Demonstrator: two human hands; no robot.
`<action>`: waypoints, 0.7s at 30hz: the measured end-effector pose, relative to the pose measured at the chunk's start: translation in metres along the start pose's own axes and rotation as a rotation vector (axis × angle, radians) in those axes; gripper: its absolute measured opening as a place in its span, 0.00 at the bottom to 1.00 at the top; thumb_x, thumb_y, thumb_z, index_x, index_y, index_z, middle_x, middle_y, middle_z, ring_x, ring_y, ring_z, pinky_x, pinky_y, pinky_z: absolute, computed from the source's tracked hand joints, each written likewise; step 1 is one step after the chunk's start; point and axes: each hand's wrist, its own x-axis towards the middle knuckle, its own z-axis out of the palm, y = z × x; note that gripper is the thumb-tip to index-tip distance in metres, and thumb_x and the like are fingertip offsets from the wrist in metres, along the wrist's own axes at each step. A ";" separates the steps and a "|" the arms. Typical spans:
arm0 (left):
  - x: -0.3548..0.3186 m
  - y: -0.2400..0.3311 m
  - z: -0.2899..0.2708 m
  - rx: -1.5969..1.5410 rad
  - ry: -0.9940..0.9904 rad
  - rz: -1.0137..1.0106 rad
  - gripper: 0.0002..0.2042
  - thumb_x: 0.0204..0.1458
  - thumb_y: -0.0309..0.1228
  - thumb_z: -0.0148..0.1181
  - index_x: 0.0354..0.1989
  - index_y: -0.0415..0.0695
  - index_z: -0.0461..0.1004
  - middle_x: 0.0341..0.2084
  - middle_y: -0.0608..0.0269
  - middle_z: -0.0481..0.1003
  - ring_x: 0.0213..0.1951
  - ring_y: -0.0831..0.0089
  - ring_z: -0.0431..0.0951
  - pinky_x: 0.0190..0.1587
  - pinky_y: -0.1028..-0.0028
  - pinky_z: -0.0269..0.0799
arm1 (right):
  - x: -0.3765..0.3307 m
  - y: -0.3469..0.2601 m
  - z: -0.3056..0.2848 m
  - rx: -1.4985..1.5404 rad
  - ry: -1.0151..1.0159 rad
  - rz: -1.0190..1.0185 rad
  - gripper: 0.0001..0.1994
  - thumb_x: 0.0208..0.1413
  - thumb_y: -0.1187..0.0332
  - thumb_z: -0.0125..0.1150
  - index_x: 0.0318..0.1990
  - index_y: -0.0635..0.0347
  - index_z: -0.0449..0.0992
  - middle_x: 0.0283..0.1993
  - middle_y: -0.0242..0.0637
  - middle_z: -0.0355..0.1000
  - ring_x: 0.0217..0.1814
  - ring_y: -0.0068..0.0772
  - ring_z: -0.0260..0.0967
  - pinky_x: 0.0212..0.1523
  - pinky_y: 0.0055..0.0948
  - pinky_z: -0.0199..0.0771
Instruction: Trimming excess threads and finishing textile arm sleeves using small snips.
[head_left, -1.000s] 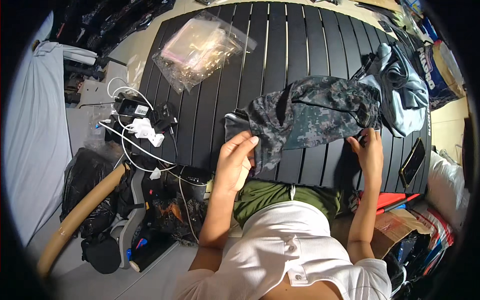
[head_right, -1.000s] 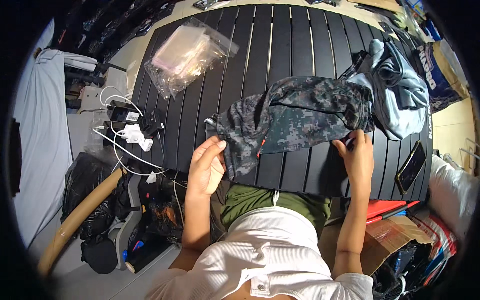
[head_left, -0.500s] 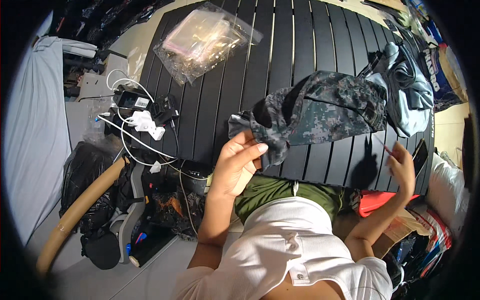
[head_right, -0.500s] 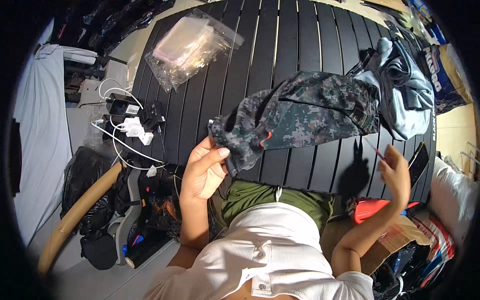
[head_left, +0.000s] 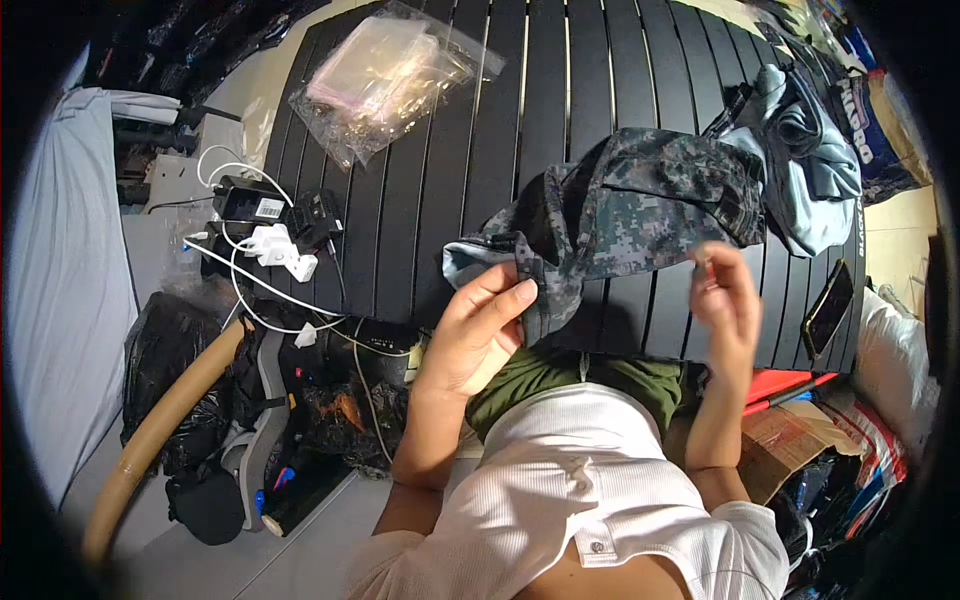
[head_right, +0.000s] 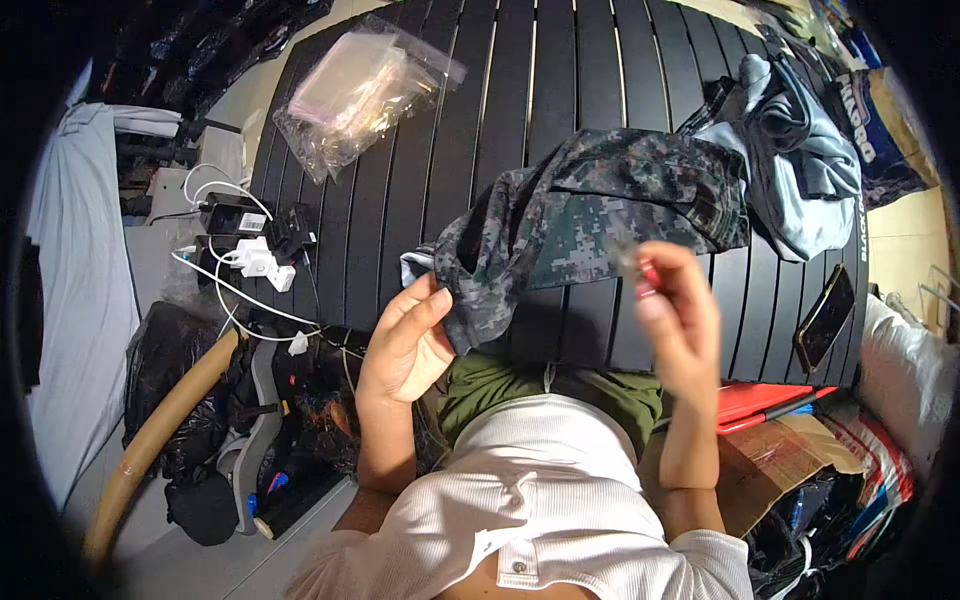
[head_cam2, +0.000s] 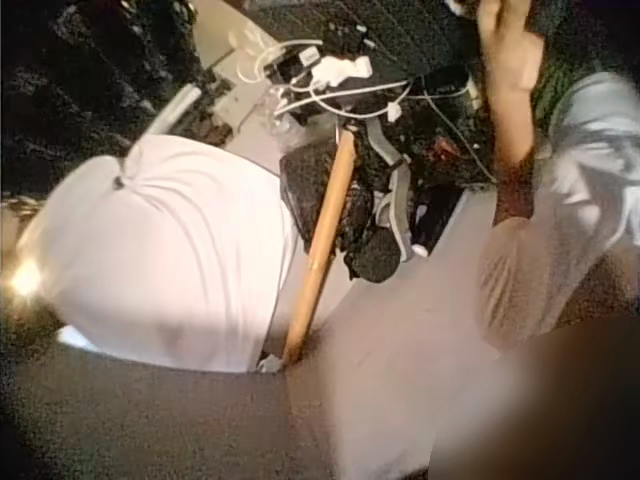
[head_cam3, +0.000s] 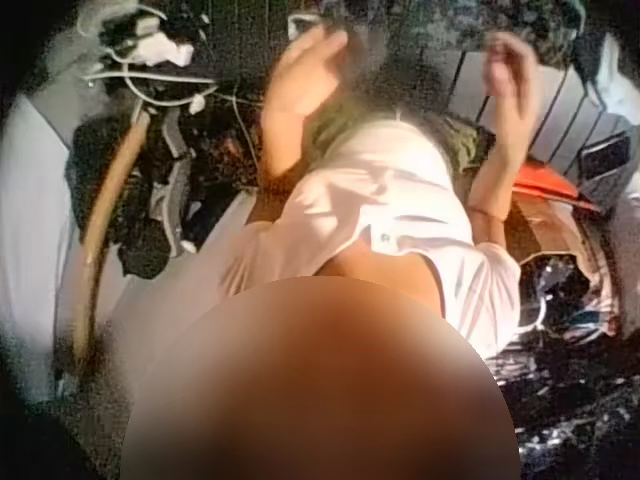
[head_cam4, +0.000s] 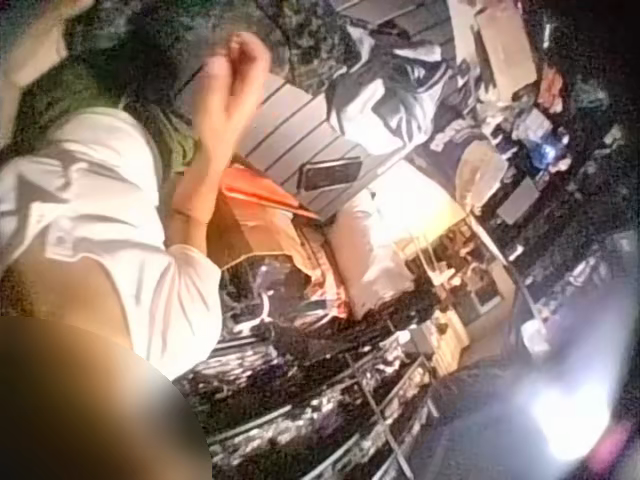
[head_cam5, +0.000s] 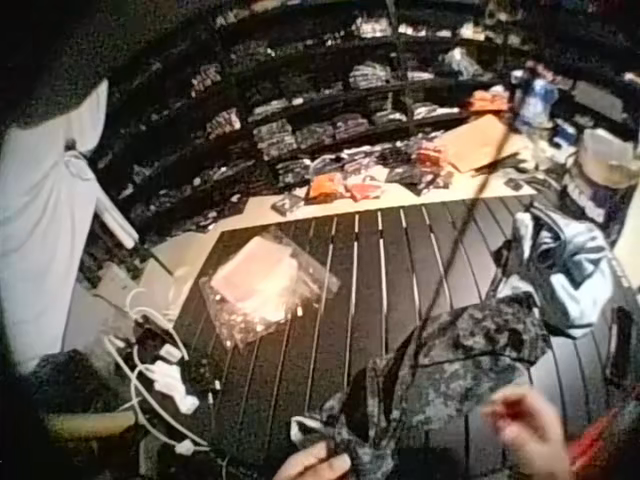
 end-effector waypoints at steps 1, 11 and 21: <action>0.000 -0.001 -0.001 0.000 0.002 0.000 0.14 0.52 0.23 0.49 0.48 0.36 0.64 0.39 0.63 0.71 0.41 0.76 0.71 0.45 0.75 0.66 | -0.006 -0.001 0.013 0.099 -0.018 0.058 0.17 0.51 0.66 0.53 0.45 0.63 0.62 0.30 0.24 0.58 0.27 0.12 0.52 0.26 0.11 0.51; -0.008 -0.010 0.011 0.215 0.070 0.116 0.16 0.50 0.20 0.52 0.48 0.34 0.65 0.38 0.61 0.73 0.38 0.80 0.72 0.42 0.81 0.67 | -0.024 -0.007 0.054 -0.029 -0.237 0.051 0.18 0.41 0.76 0.63 0.38 0.63 0.61 0.24 0.24 0.60 0.23 0.10 0.53 0.24 0.11 0.53; -0.007 -0.019 0.016 0.447 0.077 0.305 0.13 0.51 0.20 0.51 0.46 0.31 0.66 0.39 0.60 0.73 0.40 0.82 0.70 0.43 0.84 0.64 | -0.023 -0.008 0.058 -0.239 -0.121 -0.128 0.13 0.41 0.76 0.63 0.35 0.67 0.66 0.17 0.25 0.61 0.17 0.09 0.51 0.16 0.12 0.50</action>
